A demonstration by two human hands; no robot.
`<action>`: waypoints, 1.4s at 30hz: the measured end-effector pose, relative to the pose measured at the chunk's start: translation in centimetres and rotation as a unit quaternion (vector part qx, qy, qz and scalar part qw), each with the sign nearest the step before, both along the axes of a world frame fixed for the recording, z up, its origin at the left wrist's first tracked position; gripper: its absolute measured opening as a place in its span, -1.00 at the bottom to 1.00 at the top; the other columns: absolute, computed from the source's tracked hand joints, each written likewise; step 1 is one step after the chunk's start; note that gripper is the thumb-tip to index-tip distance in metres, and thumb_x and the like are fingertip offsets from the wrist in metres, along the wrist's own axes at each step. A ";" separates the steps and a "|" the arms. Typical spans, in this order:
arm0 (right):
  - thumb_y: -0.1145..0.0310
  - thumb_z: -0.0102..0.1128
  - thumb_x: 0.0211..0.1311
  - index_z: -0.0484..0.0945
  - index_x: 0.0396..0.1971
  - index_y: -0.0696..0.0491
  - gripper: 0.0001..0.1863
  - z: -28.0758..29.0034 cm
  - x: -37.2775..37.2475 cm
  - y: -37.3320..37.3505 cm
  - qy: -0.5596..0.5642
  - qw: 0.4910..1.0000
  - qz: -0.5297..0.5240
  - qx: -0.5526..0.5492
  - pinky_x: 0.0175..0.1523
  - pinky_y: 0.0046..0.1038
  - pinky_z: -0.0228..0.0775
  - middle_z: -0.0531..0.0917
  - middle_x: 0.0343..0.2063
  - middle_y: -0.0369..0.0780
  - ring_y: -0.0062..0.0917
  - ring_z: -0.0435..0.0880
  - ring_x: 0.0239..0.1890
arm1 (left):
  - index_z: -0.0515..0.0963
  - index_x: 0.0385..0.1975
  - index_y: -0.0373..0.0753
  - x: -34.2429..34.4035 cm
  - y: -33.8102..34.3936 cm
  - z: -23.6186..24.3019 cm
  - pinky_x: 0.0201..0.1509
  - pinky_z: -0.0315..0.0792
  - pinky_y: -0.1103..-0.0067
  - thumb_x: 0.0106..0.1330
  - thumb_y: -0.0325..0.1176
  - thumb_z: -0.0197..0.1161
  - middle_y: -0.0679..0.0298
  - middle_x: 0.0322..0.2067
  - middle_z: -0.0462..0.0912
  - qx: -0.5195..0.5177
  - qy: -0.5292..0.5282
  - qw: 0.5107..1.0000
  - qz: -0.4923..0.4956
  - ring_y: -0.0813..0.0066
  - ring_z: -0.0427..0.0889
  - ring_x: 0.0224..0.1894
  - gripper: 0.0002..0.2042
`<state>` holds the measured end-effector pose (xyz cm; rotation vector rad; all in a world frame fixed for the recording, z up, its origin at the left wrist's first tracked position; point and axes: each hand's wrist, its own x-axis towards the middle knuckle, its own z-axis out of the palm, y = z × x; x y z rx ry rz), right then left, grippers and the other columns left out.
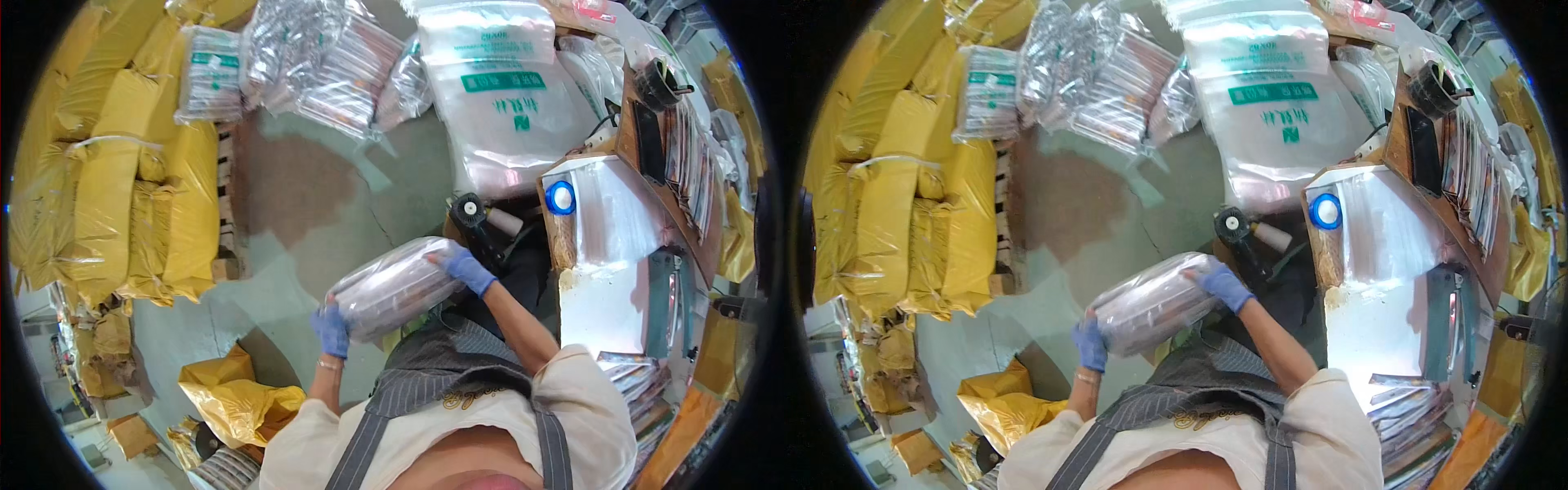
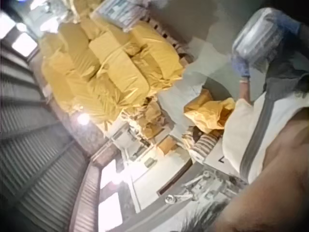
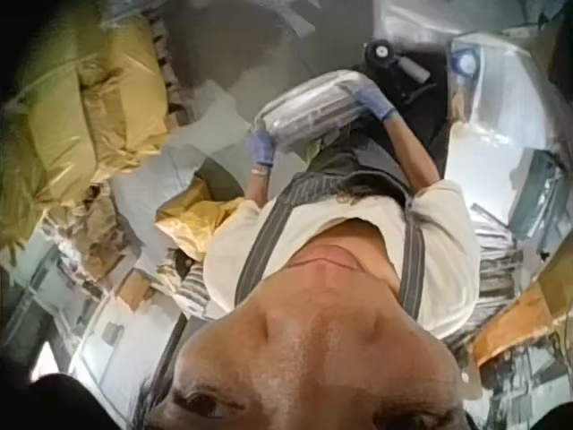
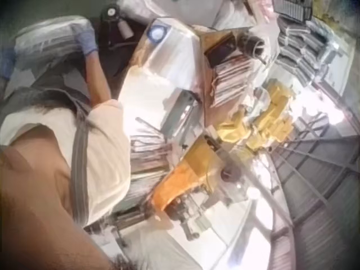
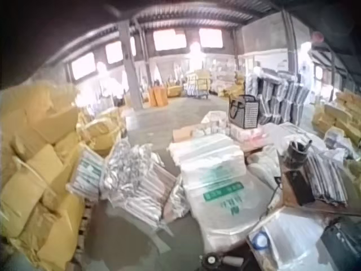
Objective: Placing stacks of paper items into plastic bags and sealing them at a warehouse workstation.
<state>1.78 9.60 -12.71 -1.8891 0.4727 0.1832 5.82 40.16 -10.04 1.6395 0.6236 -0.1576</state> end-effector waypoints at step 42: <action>0.29 0.08 -0.19 0.58 -0.59 0.04 -0.83 26.2 -68.1 -4.7 0.550 0.341 -0.506 -0.571 -0.51 -0.29 0.33 0.54 -0.62 -0.16 -0.32 0.51 -0.56 | 0.27 0.00 -0.44 -50.5 -47.5 4.0 0.21 0.10 0.36 0.07 0.27 -0.01 -0.10 0.07 0.28 0.106 -0.352 0.366 -0.855 0.09 0.23 0.15 -0.21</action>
